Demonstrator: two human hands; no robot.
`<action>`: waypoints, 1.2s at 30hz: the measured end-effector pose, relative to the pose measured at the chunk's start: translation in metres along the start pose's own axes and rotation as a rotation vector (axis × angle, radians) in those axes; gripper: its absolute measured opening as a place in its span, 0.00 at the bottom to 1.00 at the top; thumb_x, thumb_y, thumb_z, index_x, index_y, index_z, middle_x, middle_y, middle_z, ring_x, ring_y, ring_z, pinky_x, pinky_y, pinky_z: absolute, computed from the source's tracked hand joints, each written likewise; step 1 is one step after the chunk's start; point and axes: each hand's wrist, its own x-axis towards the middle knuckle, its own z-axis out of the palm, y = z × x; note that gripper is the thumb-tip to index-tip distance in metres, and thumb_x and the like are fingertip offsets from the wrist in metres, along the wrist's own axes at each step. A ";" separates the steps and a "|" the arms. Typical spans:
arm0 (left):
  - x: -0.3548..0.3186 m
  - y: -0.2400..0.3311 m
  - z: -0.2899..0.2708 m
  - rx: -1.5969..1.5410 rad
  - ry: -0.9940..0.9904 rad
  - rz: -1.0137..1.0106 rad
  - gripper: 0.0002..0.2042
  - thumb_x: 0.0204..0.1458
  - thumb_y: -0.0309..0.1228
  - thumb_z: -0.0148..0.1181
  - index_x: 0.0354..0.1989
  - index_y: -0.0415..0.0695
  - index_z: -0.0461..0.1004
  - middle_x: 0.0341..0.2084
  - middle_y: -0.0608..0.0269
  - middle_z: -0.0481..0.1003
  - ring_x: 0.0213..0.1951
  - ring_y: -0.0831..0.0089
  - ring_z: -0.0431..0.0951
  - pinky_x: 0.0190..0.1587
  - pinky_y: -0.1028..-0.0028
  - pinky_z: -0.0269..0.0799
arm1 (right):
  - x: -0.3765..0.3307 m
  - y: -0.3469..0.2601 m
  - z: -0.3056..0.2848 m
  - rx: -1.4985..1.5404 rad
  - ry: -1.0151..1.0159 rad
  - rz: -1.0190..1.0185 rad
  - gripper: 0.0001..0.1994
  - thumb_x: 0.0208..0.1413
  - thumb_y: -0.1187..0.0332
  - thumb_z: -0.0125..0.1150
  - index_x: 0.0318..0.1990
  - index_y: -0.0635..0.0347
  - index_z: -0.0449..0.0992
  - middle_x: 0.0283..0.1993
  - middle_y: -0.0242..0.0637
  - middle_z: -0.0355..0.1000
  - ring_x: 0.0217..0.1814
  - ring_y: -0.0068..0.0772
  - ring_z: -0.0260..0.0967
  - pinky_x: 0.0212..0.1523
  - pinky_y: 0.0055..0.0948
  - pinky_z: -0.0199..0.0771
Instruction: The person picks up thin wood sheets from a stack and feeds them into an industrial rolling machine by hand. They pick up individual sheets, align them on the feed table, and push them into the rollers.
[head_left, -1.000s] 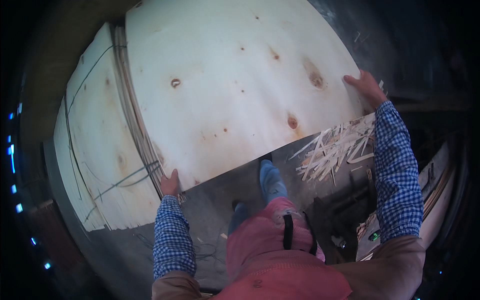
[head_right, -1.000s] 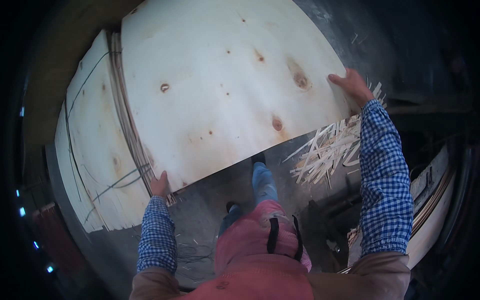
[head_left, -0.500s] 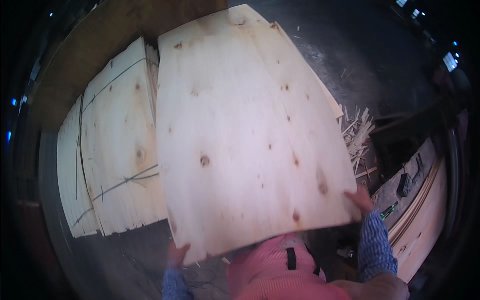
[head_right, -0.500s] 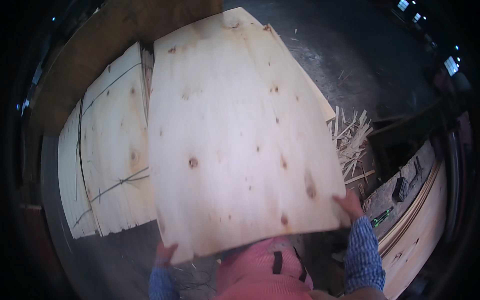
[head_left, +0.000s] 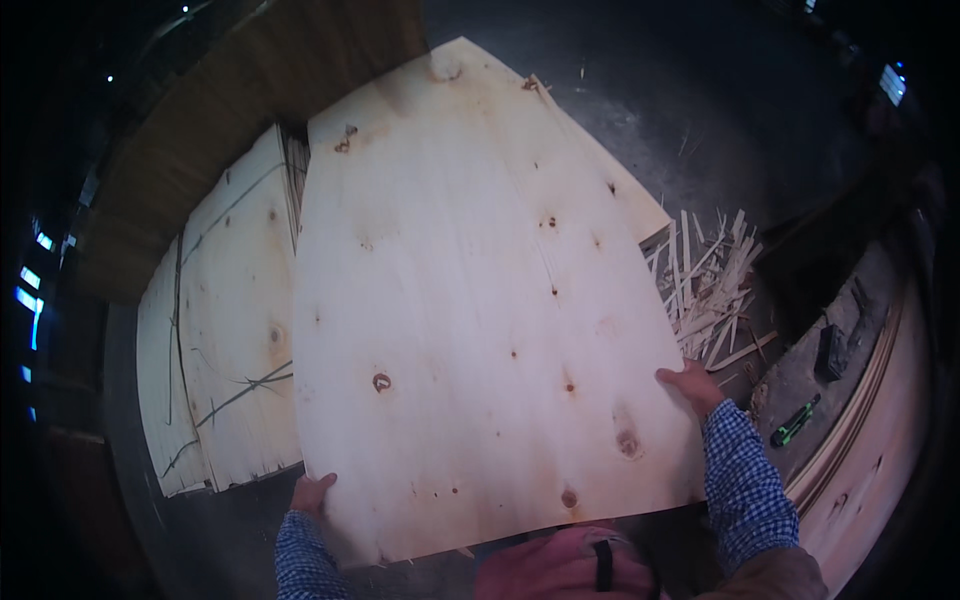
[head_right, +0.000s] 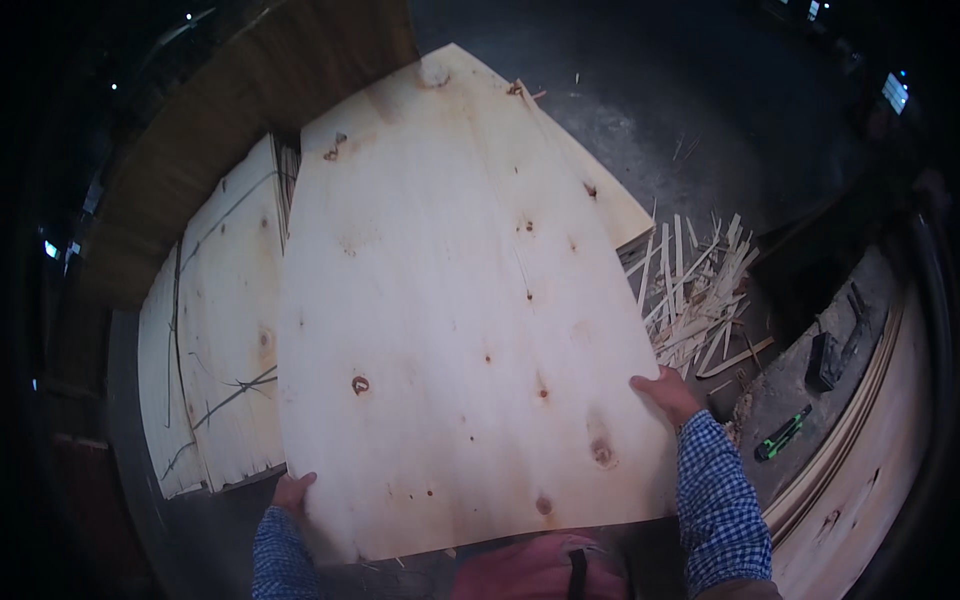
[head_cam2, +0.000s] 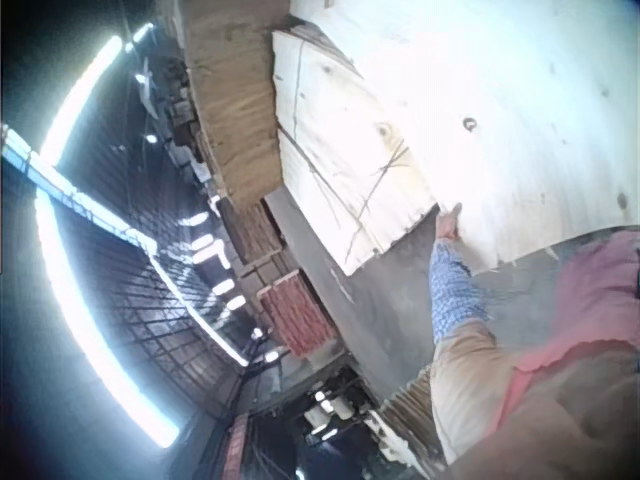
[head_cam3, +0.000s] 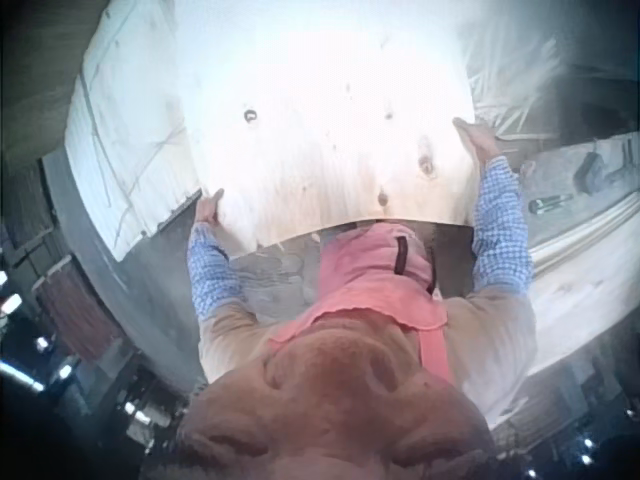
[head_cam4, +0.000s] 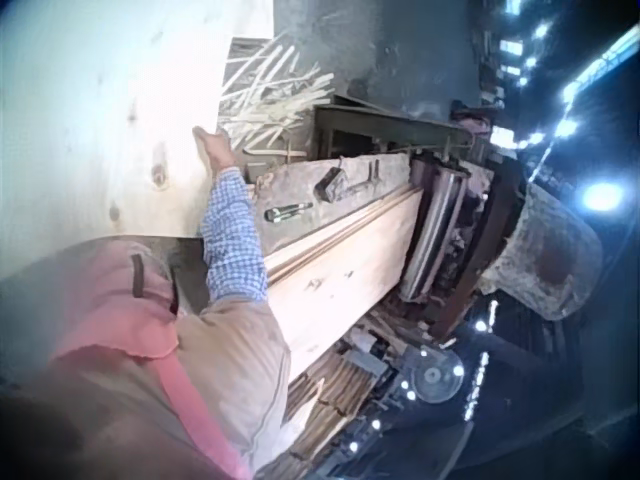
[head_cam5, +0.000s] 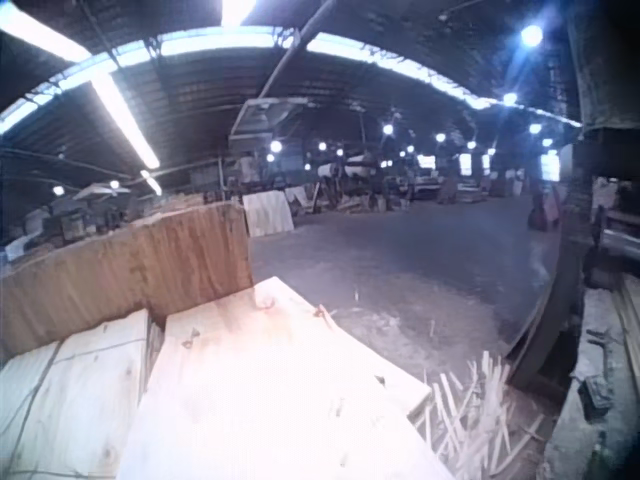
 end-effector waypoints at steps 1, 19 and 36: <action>-0.020 0.013 -0.004 0.046 -0.014 0.015 0.19 0.51 0.30 0.66 0.48 0.32 0.75 0.39 0.50 0.80 0.39 0.63 0.81 0.43 0.65 0.77 | -0.024 -0.014 0.006 -0.033 -0.014 -0.051 0.21 0.53 0.65 0.65 0.51 0.68 0.74 0.44 0.42 0.77 0.44 0.31 0.75 0.47 0.32 0.75; -0.296 -0.078 -0.132 0.455 -0.194 0.530 0.26 0.53 0.31 0.63 0.57 0.27 0.68 0.49 0.43 0.76 0.50 0.57 0.77 0.52 0.65 0.72 | -0.422 0.095 0.084 -0.531 0.214 -0.456 0.20 0.53 0.58 0.63 0.45 0.66 0.77 0.40 0.51 0.78 0.43 0.46 0.77 0.44 0.39 0.75; -0.390 -0.056 -0.110 0.487 -0.309 0.957 0.17 0.56 0.31 0.58 0.46 0.26 0.74 0.42 0.41 0.78 0.41 0.62 0.77 0.45 0.63 0.71 | -0.782 0.219 0.080 -0.206 0.979 -0.704 0.21 0.51 0.62 0.63 0.48 0.68 0.74 0.42 0.55 0.76 0.45 0.52 0.76 0.47 0.39 0.74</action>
